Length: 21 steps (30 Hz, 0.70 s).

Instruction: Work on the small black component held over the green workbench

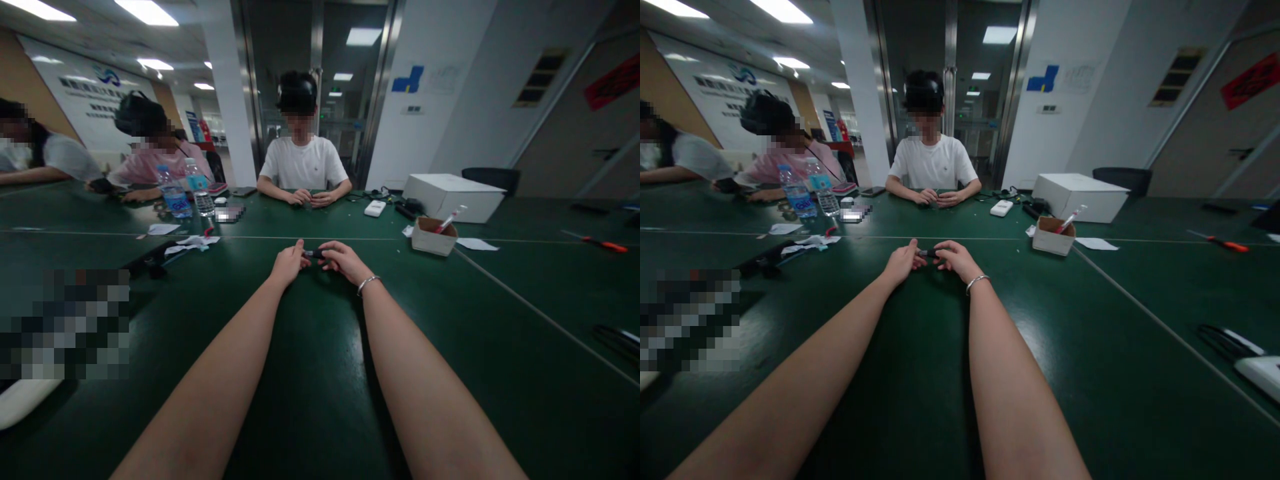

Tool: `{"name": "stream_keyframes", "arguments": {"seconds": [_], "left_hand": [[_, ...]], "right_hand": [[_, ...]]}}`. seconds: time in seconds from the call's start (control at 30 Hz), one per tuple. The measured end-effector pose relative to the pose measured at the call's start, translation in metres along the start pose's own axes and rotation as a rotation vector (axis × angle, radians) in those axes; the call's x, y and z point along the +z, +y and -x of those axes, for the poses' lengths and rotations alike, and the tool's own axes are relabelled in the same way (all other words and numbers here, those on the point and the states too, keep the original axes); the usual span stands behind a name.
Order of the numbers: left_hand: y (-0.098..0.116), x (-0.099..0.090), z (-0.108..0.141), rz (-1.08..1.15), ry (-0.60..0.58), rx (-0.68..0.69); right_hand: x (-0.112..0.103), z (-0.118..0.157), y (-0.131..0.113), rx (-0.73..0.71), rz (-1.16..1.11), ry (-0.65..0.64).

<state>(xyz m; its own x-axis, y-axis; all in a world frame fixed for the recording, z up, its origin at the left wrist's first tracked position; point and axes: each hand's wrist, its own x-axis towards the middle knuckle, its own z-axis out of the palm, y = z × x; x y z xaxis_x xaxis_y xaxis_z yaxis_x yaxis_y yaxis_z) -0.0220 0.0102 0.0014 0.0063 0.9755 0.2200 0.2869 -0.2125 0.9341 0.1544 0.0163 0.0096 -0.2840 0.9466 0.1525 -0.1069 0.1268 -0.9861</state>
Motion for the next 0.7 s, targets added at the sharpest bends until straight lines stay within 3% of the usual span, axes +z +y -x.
{"name": "stream_keyframes", "arguments": {"seconds": [0.23,0.7], "left_hand": [[0.009,-0.0068,0.0073,0.176,-0.06,0.133],[0.0061,-0.004,0.0052,0.148,-0.121,0.071]], "right_hand": [[0.0003,0.0026,-0.002,0.015,-0.031,0.011],[0.001,0.0028,-0.0024,0.027,-0.065,0.026]]}}
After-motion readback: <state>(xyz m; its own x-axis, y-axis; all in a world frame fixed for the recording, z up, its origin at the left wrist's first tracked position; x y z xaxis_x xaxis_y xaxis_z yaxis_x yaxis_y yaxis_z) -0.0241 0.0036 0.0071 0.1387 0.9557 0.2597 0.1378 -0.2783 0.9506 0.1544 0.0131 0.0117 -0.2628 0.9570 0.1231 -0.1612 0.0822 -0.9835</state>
